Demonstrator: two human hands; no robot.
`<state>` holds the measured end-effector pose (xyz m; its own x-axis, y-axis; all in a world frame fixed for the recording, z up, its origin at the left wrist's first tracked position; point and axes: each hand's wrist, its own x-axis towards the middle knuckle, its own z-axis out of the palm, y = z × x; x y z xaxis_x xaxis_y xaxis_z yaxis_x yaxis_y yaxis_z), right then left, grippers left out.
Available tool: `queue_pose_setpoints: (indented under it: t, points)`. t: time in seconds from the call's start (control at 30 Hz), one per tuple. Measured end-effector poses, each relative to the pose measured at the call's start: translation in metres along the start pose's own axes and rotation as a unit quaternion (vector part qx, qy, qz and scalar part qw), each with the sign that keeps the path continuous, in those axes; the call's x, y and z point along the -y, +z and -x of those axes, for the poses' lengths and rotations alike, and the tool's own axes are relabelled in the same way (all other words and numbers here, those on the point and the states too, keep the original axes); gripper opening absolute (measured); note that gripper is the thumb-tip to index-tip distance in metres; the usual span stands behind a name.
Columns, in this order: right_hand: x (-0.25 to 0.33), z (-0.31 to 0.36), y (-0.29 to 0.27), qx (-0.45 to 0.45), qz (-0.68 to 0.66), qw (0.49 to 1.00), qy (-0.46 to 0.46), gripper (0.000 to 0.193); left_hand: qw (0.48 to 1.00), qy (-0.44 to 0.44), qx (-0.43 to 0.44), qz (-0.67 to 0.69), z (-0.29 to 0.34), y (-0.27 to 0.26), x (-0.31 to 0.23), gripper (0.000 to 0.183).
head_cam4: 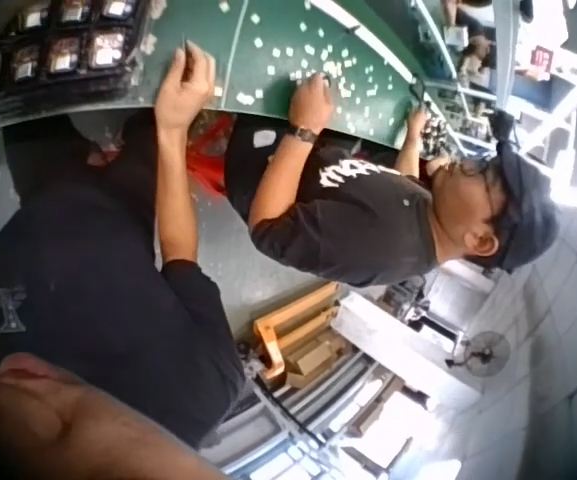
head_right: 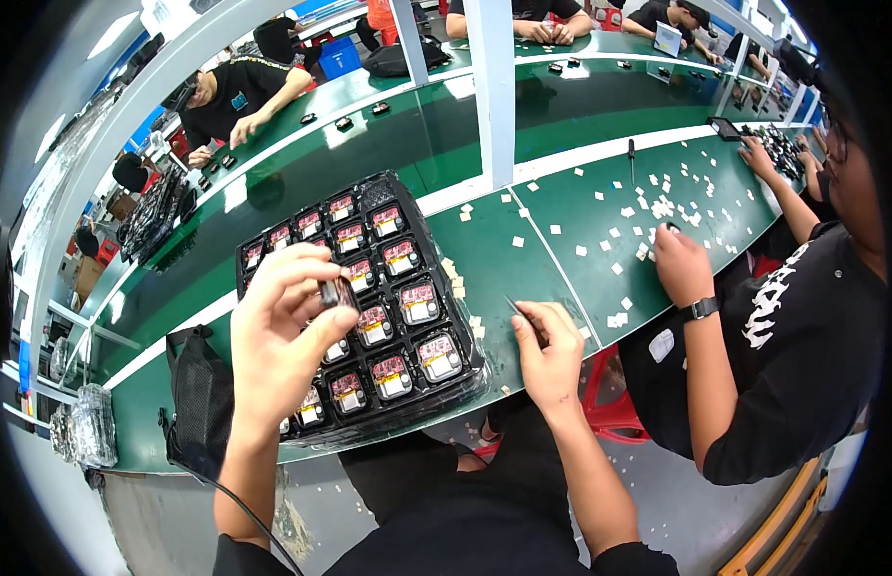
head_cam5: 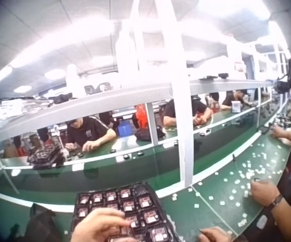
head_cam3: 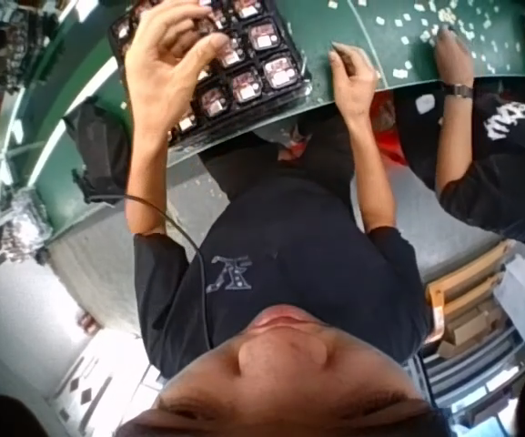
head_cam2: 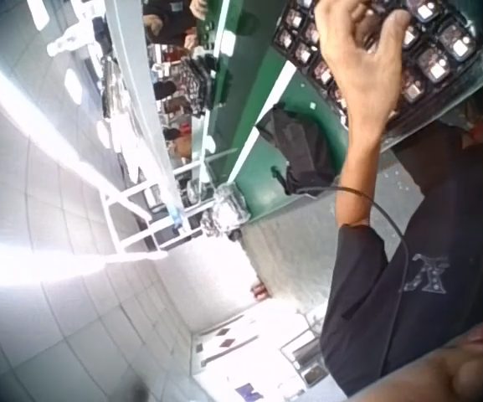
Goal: Applying sealant or adhesive to small electronic circuit boards housed in plastic casings using a dispenser tool.
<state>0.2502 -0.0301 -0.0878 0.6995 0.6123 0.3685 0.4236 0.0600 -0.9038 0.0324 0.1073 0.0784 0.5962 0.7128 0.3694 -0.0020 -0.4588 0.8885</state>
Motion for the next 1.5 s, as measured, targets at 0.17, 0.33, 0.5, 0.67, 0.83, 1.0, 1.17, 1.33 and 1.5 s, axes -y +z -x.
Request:
queue_pose_setpoints:
  t: [0.17,0.33,0.5,0.67,0.83,1.0,1.17,1.33,1.5]
  points:
    - [0.013,0.007,0.007,0.025,0.053,0.995,-0.077,0.015,0.971,0.049,-0.004,-0.235,-0.079,-0.005,0.035,0.031]
    - [0.009,0.009,0.007,0.035,0.087,0.990,-0.109,0.016,0.928,0.102,-0.007,-0.358,-0.124,0.002,0.072,0.028]
    - [0.009,0.009,0.005,0.036,0.090,0.990,-0.106,0.016,0.924,0.016,0.059,-0.378,-0.126,0.011,0.074,0.035]
    - [0.007,0.009,0.008,0.033,0.086,0.990,-0.106,0.016,0.887,0.104,0.101,-0.438,-0.109,-0.003,0.080,0.043]
    - [0.006,0.009,0.009,0.038,0.083,0.990,-0.105,0.015,0.876,0.098,0.135,-0.453,-0.088,-0.016,0.076,0.053]
    - [0.008,0.009,0.009,0.047,0.096,0.988,-0.113,0.016,0.877,0.098,0.124,-0.453,-0.084,-0.017,0.076,0.059]
    - [0.014,0.010,0.011,0.050,0.103,0.985,-0.125,0.015,0.874,0.101,0.137,-0.456,-0.093,-0.013,0.095,0.061]
    - [0.009,0.010,0.010,0.056,0.087,0.990,-0.100,0.015,0.845,0.077,0.141,-0.509,-0.090,-0.004,0.077,0.063]
    - [0.004,0.008,0.005,0.065,0.101,0.989,-0.084,0.013,0.896,0.147,0.071,-0.412,-0.041,-0.021,0.026,0.065]
